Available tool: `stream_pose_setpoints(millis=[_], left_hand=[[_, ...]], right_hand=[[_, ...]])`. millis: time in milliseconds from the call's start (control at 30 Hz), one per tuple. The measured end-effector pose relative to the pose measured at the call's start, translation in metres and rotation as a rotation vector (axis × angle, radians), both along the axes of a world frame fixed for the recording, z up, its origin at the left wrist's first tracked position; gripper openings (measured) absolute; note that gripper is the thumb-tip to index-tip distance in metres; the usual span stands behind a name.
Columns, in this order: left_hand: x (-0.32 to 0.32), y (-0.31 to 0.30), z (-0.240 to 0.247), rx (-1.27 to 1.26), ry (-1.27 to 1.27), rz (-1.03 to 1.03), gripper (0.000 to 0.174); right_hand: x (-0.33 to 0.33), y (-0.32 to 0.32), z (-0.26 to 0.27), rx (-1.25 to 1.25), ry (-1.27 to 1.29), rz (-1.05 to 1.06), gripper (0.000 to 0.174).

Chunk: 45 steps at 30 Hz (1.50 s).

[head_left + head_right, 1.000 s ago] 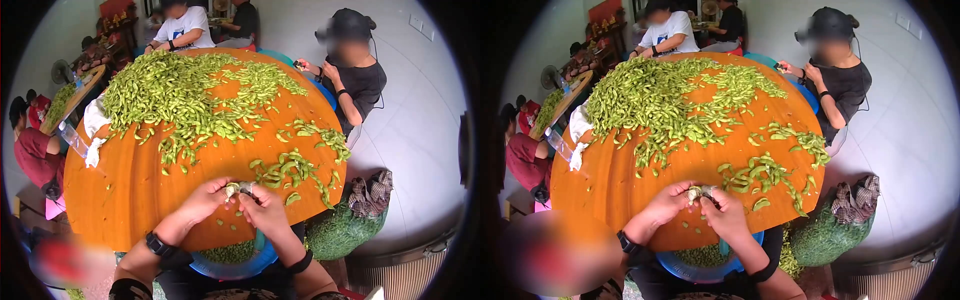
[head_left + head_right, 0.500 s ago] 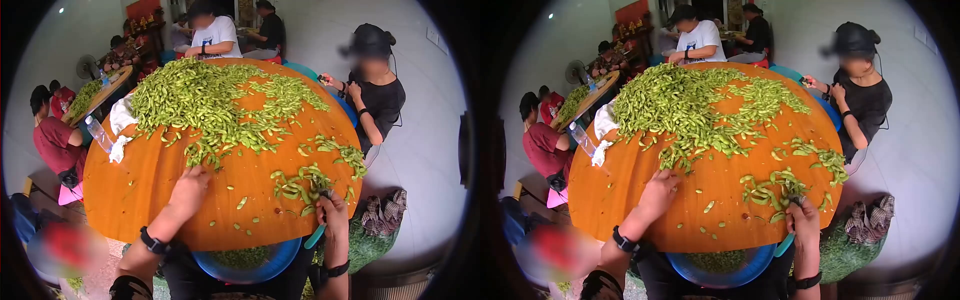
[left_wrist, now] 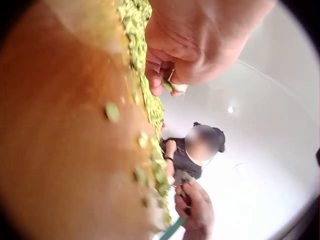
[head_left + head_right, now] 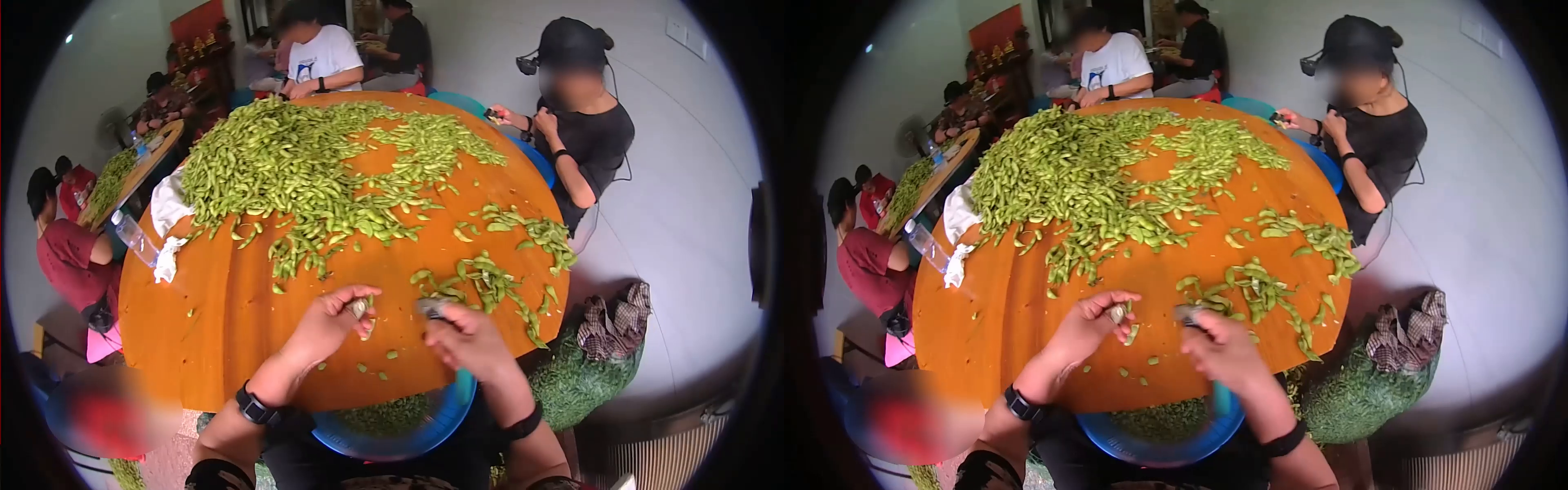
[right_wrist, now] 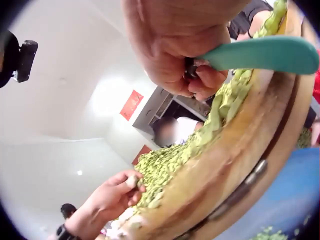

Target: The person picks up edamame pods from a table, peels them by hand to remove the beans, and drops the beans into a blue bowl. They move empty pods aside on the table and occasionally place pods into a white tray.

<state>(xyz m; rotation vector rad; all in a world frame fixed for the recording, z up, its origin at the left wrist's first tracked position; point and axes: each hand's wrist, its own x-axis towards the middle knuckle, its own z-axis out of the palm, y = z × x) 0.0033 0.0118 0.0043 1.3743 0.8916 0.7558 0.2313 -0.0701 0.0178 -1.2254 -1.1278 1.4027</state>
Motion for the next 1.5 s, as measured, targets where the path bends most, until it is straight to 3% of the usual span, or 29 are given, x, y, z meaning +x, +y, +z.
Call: stream_pose_setpoints(millis=[100,433,733,833,900,933,1000,1033,1167,1233,1267,1333,1367,1433,1500], left_hand=[[0.018,-0.012,0.007,-0.064,-0.135,-0.098,0.031],[0.015,-0.006,-0.012,-0.092,-0.176,-0.168,0.03],[0.004,0.001,-0.02,-0.396,-0.362,-0.228,0.029],[0.011,-0.005,-0.019,-0.368,-0.328,-0.198,0.031],[0.024,-0.02,-0.009,0.36,0.075,-0.1,0.034],[0.023,-0.022,-0.007,0.36,0.076,-0.102,0.034],[0.02,-0.025,-0.007,0.867,0.459,-0.01,0.04],[0.018,-0.023,-0.01,0.879,0.413,-0.004,0.044],[0.015,-0.022,-0.008,0.843,0.36,-0.046,0.041],[0.013,-0.018,-0.015,0.579,0.164,-0.113,0.033],[0.012,-0.016,-0.018,0.579,0.167,-0.113,0.033],[0.012,-0.011,-0.02,0.152,-0.146,-0.192,0.028],[0.012,-0.008,-0.018,0.152,-0.145,-0.192,0.028],[0.013,-0.004,-0.014,-0.173,-0.221,-0.196,0.026],[0.016,-0.008,-0.016,-0.088,-0.129,-0.157,0.026]], right_hand=[[-0.023,0.003,-0.003,-0.057,0.001,0.041,0.013],[-0.033,0.001,-0.006,-0.104,0.128,0.027,0.014],[-0.034,0.01,-0.021,-0.18,0.396,0.027,0.013],[-0.036,0.012,-0.025,-0.106,0.308,-0.024,0.012],[-0.041,0.01,-0.02,-0.05,0.181,-0.068,0.011],[-0.043,0.009,-0.018,0.003,0.053,-0.109,0.01],[-0.046,0.005,-0.018,0.032,0.038,-0.118,0.01],[-0.048,0.004,-0.017,0.064,0.021,-0.123,0.01],[-0.043,0.004,-0.014,-0.067,0.151,-0.076,0.011],[-0.04,0.006,-0.019,-0.109,0.309,-0.041,0.012],[-0.041,0.006,-0.019,-0.11,0.311,-0.04,0.012],[-0.041,0.008,-0.018,-0.141,0.339,-0.034,0.012],[-0.04,0.008,-0.017,-0.14,0.34,-0.034,0.012],[-0.041,0.009,-0.015,-0.118,0.227,-0.038,0.012],[-0.045,0.007,-0.014,-0.075,0.109,-0.06,0.013]])
